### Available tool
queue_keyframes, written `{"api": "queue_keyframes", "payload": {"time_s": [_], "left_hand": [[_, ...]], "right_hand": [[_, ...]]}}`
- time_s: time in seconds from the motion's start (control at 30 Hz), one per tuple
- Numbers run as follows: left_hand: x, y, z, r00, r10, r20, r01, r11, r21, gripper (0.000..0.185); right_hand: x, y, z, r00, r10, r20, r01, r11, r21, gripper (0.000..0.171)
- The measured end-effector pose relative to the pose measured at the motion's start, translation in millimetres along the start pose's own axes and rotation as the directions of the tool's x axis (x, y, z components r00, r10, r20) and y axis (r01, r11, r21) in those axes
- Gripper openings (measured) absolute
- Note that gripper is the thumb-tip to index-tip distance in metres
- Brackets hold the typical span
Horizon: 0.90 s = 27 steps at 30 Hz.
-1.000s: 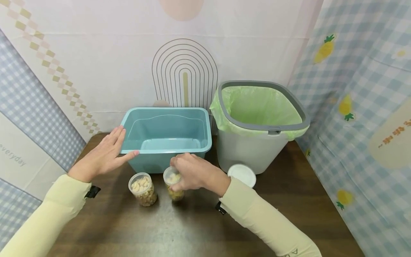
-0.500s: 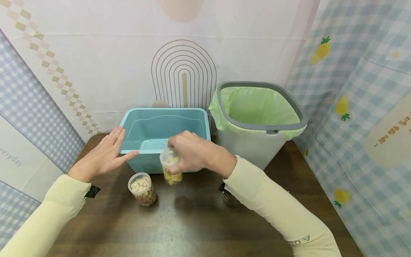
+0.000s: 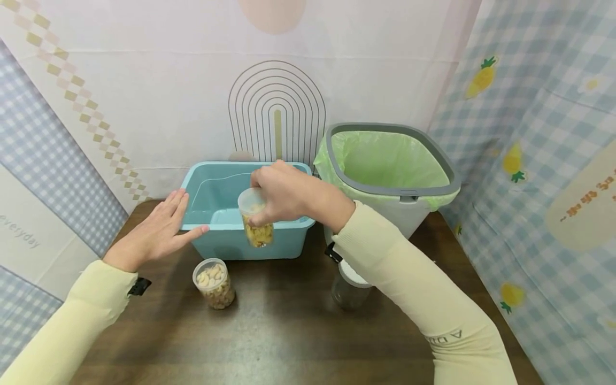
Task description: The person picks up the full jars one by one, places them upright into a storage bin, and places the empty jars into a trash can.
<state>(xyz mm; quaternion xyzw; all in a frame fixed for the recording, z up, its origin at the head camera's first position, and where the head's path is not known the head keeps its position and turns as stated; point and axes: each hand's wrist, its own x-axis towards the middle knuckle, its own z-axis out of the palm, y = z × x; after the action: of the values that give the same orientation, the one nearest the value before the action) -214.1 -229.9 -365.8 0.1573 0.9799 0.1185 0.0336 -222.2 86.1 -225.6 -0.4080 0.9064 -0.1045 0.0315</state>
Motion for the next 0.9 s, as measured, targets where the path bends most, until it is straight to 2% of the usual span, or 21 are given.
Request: {"api": "queue_keyframes", "payload": {"time_s": [0.27,0.5,0.9], "left_hand": [[-2.3,0.9,0.0,1.0,0.0,-0.008,-0.001,1.0,-0.016,0.107],[-0.7,1.3,-0.7,1.0,-0.005,-0.003,0.005,1.0,-0.01,0.107],[-0.5,0.9,-0.3,1.0,-0.006,-0.006,0.006,1.0,-0.007,0.107]], "right_hand": [[11.6,8.4,-13.1,0.997,0.074,0.001,-0.074,0.997,0.022,0.046],[22.9,18.9,-20.8,0.991,0.129,-0.014,-0.129,0.992,0.001,0.044],[46.6,40.6,-21.4,0.97,0.241,-0.001,-0.241,0.97,0.041,0.041]]}}
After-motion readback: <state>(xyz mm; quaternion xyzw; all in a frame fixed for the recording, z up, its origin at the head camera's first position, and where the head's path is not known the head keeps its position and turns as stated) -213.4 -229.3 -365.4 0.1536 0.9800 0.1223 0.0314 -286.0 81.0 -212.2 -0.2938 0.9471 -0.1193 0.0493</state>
